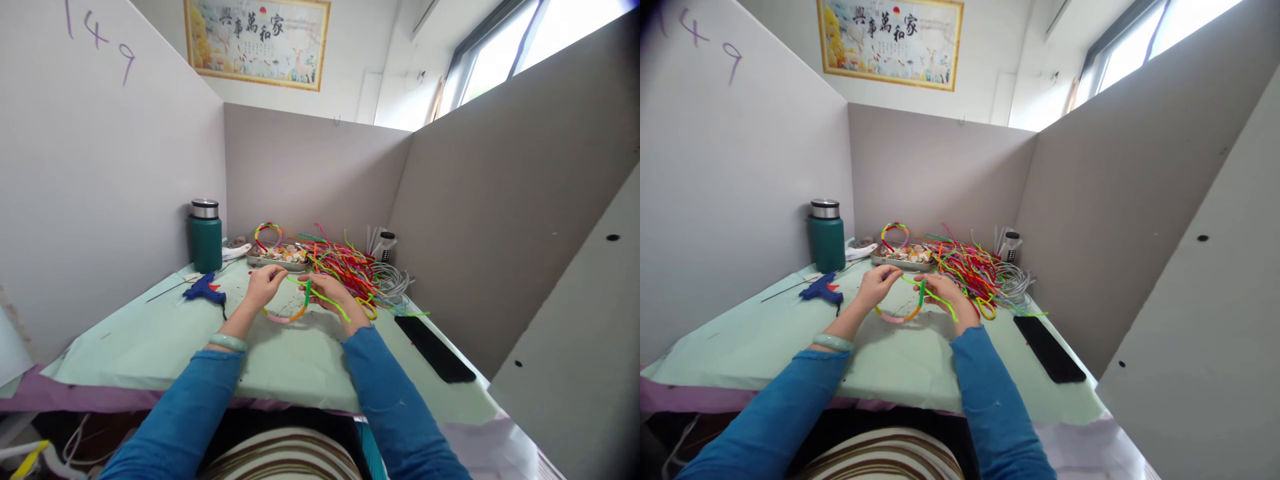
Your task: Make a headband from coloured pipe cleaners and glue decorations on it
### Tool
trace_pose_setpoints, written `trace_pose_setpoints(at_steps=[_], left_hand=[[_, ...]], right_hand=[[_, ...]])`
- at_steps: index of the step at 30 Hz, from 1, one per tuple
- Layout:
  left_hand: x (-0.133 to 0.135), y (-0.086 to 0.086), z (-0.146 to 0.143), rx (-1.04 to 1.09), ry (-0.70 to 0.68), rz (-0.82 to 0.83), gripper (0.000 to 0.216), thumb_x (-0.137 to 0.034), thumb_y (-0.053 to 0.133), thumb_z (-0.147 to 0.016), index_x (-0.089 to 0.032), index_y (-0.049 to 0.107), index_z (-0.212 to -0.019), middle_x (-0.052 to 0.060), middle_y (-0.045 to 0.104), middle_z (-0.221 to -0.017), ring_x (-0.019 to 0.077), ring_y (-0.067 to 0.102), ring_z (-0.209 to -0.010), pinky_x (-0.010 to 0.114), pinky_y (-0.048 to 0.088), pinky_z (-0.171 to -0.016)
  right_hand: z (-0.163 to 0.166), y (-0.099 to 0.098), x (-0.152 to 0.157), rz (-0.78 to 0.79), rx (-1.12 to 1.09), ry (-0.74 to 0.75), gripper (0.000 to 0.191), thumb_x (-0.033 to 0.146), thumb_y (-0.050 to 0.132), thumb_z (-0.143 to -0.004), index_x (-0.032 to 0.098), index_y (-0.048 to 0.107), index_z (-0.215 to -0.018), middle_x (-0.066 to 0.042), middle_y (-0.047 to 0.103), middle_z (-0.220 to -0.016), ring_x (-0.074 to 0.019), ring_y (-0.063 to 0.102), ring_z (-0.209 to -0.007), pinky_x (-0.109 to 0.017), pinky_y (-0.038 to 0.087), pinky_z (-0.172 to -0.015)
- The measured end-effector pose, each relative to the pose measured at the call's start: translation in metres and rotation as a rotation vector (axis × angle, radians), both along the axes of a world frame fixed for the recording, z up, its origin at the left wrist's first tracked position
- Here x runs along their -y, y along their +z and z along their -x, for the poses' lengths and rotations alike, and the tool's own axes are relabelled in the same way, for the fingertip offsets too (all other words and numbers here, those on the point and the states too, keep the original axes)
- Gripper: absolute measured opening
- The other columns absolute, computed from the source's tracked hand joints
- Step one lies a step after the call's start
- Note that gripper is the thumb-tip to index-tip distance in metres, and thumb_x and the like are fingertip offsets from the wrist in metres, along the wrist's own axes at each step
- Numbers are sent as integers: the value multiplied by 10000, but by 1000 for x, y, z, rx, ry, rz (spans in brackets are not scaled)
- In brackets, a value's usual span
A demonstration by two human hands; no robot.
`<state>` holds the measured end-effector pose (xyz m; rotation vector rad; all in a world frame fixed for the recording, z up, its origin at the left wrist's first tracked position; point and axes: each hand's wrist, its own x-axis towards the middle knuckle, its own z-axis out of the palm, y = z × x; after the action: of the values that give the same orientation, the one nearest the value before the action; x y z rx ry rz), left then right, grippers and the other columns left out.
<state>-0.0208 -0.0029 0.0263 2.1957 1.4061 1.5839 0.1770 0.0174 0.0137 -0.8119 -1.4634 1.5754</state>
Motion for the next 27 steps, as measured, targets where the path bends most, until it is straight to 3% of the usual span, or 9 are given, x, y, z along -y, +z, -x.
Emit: trace_pose_setpoints(at_steps=[6, 11, 14, 17, 20, 24, 27], left_hand=[[0, 1, 1, 14, -8, 22, 257, -349, 497, -780, -154, 664, -767, 26, 661, -722, 127, 524, -616, 225, 372, -586], [-1, 0, 1, 8, 5, 34, 261, -352, 497, -775, -156, 668, -764, 20, 649, -694, 125, 512, -601, 226, 360, -582], [-2, -1, 1, 15, 52, 40, 266, -357, 492, -774, -159, 669, -766, 21, 648, -697, 127, 513, -608, 228, 355, -586], [-3, -2, 1, 17, 86, 52, 277, -368, 487, -773, -160, 669, -763, 21, 645, -682, 128, 509, -596, 229, 351, -580], [-3, -1, 1, 5, 97, 64, 279, -369, 487, -769, -161, 674, -770, 23, 650, -683, 128, 511, -588, 231, 351, -582], [-4, -1, 1, -1, 147, 79, 285, -376, 491, -757, -169, 685, -792, 25, 661, -691, 137, 526, -595, 239, 355, -592], [-6, -2, 2, 14, 189, 113, 292, -385, 494, -748, -173, 689, -795, 30, 668, -694, 146, 536, -604, 246, 361, -598]], right_hand=[[-4, -3, -9, 87, -274, 61, 315, 431, 441, -847, 202, 629, -954, -47, 669, -853, -143, 600, -743, -276, 453, -685], [-2, 5, -4, 49, -349, 32, 237, 344, 467, -805, 207, 632, -907, -35, 676, -859, -149, 605, -791, -290, 449, -727], [2, 8, 2, -78, -307, 7, 226, 272, 553, -730, 212, 638, -931, -24, 670, -871, -147, 594, -815, -276, 439, -725], [7, 8, 5, -225, -192, -96, 236, 320, 611, -709, 205, 655, -911, -29, 661, -862, -145, 582, -803, -253, 425, -680], [11, 6, 2, -347, -52, -321, 288, 440, 550, -757, 199, 676, -853, -42, 656, -837, -153, 573, -770, -255, 416, -634], [15, 6, 5, -679, 131, -605, 287, 436, 531, -780, 199, 692, -773, -45, 662, -867, -185, 558, -862, -294, 410, -754], [19, 8, 14, -778, 142, -533, 316, 430, 481, -821, 199, 693, -782, -30, 659, -773, -162, 563, -753, -280, 416, -714]])
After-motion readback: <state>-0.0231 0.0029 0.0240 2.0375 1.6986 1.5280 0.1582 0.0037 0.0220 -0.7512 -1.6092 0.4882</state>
